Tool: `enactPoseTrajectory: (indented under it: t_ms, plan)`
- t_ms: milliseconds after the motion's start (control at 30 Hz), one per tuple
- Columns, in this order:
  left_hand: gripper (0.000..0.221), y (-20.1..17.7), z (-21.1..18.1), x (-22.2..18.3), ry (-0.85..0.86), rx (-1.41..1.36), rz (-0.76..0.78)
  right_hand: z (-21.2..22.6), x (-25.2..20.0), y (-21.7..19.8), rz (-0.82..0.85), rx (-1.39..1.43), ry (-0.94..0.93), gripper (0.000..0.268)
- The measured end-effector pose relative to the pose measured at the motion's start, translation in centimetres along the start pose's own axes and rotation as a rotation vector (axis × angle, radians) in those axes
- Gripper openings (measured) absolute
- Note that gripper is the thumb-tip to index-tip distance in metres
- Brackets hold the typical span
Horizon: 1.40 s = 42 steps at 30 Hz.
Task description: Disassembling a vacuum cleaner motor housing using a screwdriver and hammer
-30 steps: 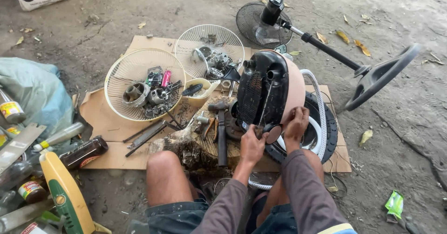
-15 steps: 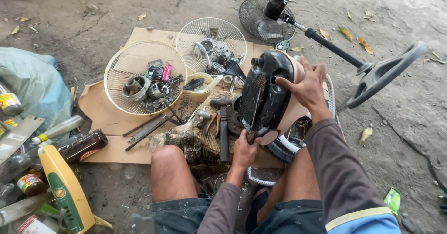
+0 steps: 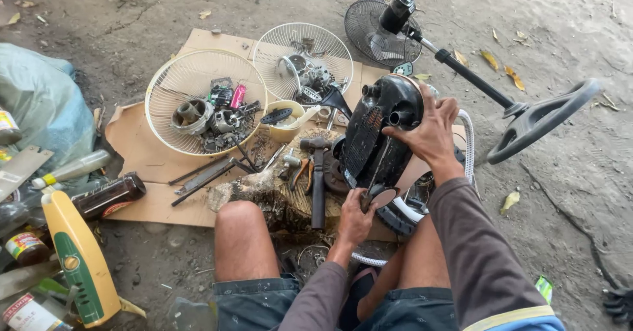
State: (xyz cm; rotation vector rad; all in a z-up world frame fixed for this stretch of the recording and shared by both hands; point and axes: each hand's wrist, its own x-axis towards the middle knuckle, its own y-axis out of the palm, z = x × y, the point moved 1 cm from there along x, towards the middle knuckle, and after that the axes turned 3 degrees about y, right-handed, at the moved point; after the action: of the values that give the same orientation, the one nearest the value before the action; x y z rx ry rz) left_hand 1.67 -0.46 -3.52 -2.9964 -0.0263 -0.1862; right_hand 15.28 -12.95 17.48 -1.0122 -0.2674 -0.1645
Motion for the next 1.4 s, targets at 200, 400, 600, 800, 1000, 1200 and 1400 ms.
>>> enactPoseTrajectory:
  t_ms: [200,400,600,800,1000,1200,1400]
  plan:
    - [0.029,0.1,-0.6,-0.3,0.013,-0.033,-0.036,-5.6,1.1,5.3,-0.352,-0.106,-0.410,0.041]
    - [0.036,0.6,0.0,0.8,0.076,0.086,-0.069,-4.3,-0.4,3.5,-0.439,-0.161,-0.520,0.039]
    - [0.038,0.6,0.1,0.9,0.082,0.094,-0.025,-4.2,-1.4,3.2,-0.468,-0.075,-0.492,0.042]
    - [0.034,0.7,0.3,0.2,-0.029,-0.048,-0.110,-3.8,-0.8,3.8,-0.323,0.101,-0.229,0.069]
    - [0.030,0.1,0.8,0.6,-0.106,-0.072,-0.105,-0.8,-1.7,5.3,-0.256,0.202,0.383,0.108]
    - [0.033,0.7,0.8,0.8,-0.085,-0.012,-0.078,-5.0,-0.3,7.3,-0.323,0.173,0.290,0.093]
    - [0.040,-0.1,0.0,0.0,-0.071,-0.003,-0.057,-4.9,-1.0,7.1,-0.308,0.197,0.274,0.089]
